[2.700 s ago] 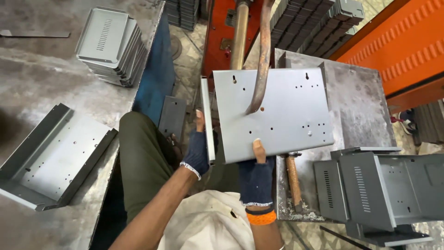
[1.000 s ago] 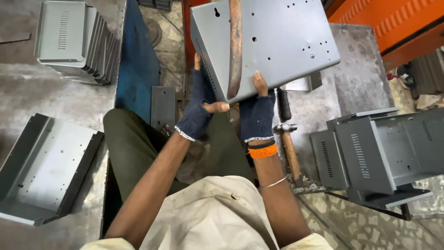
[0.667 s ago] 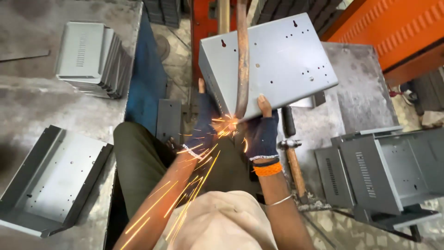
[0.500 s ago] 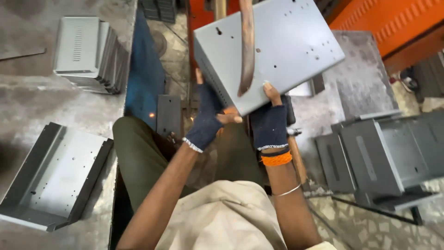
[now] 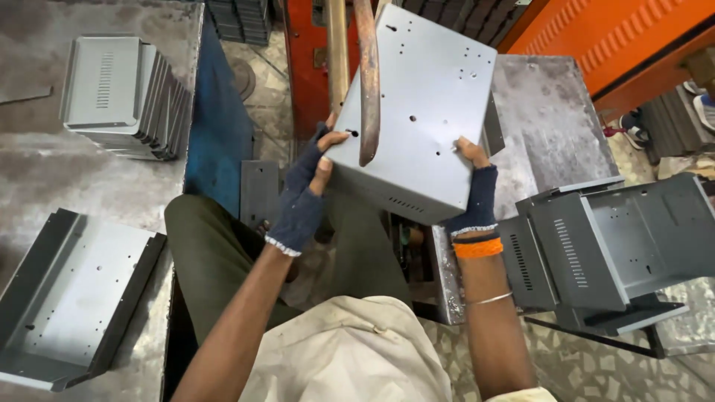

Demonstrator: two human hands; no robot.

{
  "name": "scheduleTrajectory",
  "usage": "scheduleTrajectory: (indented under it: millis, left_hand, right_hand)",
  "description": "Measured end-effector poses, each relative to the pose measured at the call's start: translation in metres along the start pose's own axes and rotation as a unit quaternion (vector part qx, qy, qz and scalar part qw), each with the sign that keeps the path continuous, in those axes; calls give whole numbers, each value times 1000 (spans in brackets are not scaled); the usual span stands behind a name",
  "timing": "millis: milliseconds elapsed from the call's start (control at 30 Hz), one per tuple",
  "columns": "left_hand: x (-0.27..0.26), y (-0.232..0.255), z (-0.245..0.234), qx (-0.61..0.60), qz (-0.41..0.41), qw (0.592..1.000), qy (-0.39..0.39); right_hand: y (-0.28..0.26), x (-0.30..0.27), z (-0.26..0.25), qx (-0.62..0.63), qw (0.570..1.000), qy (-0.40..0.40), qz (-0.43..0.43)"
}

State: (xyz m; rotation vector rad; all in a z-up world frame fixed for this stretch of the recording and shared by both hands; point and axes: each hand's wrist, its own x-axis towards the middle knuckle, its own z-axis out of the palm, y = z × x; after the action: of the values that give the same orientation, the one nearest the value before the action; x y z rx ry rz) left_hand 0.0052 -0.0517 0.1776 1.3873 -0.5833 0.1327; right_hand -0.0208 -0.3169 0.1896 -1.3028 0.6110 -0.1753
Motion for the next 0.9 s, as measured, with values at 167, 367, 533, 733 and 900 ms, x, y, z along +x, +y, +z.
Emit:
scheduleTrajectory:
  millis: [167, 367, 533, 733, 900]
  left_hand:
    - [2, -5, 18, -8, -30, 996, 85]
    - [3, 10, 23, -49, -10, 991, 126]
    - [-3, -24, 27, -75, 24, 984, 160]
    - [0, -13, 32, -82, 51, 979, 179]
    - [-7, -18, 32, -74, 39, 980, 179]
  right_hand:
    - [-16, -12, 5, 4, 999, -40, -14]
    - [28, 36, -13, 101, 994, 9, -41]
    - [48, 76, -51, 117, 991, -11, -62]
    - [60, 79, -65, 6, 984, -155, -93]
    - [45, 56, -48, -61, 979, -161, -108]
